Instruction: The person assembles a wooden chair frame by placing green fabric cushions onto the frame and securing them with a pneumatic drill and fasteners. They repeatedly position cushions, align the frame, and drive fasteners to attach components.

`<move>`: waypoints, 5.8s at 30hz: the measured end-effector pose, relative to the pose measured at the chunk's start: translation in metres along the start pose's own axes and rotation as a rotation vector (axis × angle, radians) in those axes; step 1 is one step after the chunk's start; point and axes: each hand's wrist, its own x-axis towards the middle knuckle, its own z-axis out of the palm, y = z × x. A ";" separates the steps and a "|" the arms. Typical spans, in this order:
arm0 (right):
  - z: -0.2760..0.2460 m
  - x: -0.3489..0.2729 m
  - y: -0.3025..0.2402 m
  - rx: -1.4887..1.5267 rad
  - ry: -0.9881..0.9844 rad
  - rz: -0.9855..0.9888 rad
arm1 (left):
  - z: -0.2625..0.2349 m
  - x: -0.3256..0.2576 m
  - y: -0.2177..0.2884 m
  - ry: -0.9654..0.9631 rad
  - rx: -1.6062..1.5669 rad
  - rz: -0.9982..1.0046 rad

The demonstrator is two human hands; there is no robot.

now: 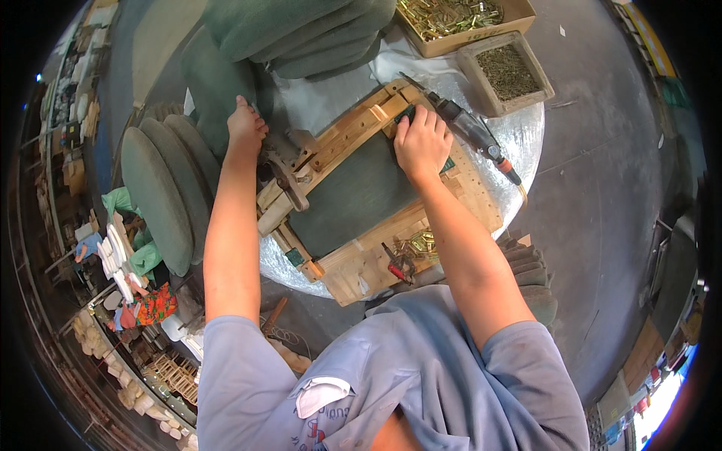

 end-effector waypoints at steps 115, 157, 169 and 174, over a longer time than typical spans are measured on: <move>0.004 0.010 0.010 0.168 -0.006 0.239 | -0.124 -0.108 -0.261 0.711 0.632 -0.366; -0.097 -0.223 0.187 0.047 -0.538 -0.762 | -0.209 -0.586 -0.065 -1.130 -0.386 1.288; -0.105 -0.219 0.175 0.240 -0.433 -0.662 | -0.181 -0.566 -0.109 -1.181 -0.538 1.221; -0.107 -0.220 0.168 0.297 -0.456 -0.715 | -0.177 -0.574 -0.107 -1.190 -0.546 1.184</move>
